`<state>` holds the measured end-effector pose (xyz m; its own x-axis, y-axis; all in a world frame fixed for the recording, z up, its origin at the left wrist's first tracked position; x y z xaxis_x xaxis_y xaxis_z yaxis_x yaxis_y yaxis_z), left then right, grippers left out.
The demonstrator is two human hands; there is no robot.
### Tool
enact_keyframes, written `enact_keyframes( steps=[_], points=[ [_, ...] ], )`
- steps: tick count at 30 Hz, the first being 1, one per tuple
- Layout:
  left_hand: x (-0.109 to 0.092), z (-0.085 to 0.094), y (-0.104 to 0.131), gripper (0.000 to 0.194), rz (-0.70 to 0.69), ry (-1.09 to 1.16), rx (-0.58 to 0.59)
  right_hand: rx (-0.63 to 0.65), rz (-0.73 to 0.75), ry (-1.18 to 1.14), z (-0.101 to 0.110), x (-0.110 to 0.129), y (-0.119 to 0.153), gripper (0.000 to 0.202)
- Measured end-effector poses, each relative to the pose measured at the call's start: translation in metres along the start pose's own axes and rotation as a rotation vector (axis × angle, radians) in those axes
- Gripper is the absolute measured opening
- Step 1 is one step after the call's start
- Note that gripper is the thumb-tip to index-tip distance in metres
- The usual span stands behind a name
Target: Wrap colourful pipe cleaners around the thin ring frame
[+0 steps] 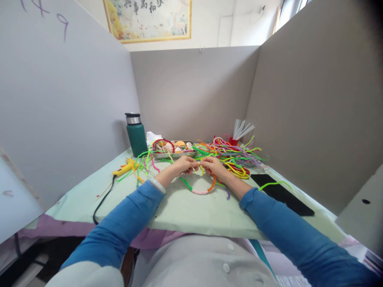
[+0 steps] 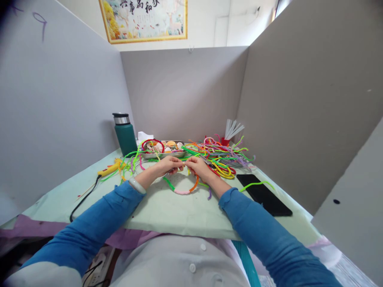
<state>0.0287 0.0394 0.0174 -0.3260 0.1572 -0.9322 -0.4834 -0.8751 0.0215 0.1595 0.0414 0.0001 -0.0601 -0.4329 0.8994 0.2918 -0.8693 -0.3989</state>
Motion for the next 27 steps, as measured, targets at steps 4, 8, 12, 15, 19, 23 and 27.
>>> enact_keyframes(
  steps=[4, 8, 12, 15, 19, 23, 27],
  points=[
    [0.0027, 0.0038, -0.0019, 0.035, 0.040, -0.062, -0.093, -0.011, -0.017, 0.001, 0.0005, -0.0025, -0.0004, 0.028],
    [0.0065, 0.0060, -0.0045, 0.042, 0.061, -0.143, -0.149, 0.022, -0.043, 0.007, -0.0022, -0.0028, 0.0014, 0.031],
    [0.0071, 0.0039, -0.0050, 0.044, 0.030, -0.167, -0.109, 0.039, -0.027, 0.009, -0.0035, 0.0002, 0.0031, 0.031],
    [0.0075, 0.0021, -0.0049, 0.043, 0.014, -0.160, -0.061, 0.050, -0.022, 0.025, -0.0039, 0.0022, 0.0038, 0.030],
    [0.0063, 0.0005, -0.0033, 0.044, 0.008, -0.127, -0.023, 0.047, -0.026, 0.044, -0.0041, 0.0033, 0.0042, 0.029],
    [0.0053, -0.0018, -0.0010, 0.045, 0.025, -0.060, 0.030, 0.037, -0.013, 0.038, -0.0041, 0.0040, 0.0043, 0.028],
    [0.0060, -0.0025, -0.0013, 0.042, 0.014, -0.006, 0.073, 0.035, 0.002, 0.040, -0.0036, 0.0037, 0.0037, 0.027]
  ],
)
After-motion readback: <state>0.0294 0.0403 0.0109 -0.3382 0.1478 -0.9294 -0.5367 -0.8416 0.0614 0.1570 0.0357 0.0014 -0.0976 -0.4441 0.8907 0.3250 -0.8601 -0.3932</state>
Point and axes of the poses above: each hand's wrist, its own y-axis away from the middle knuckle, its own z-axis out of the back of the hand, x = y × z, the point moved 5 cm from there along -y, towards the middle knuckle, and after that the axes turned 4 degrees about z, right-handed, at the moved point
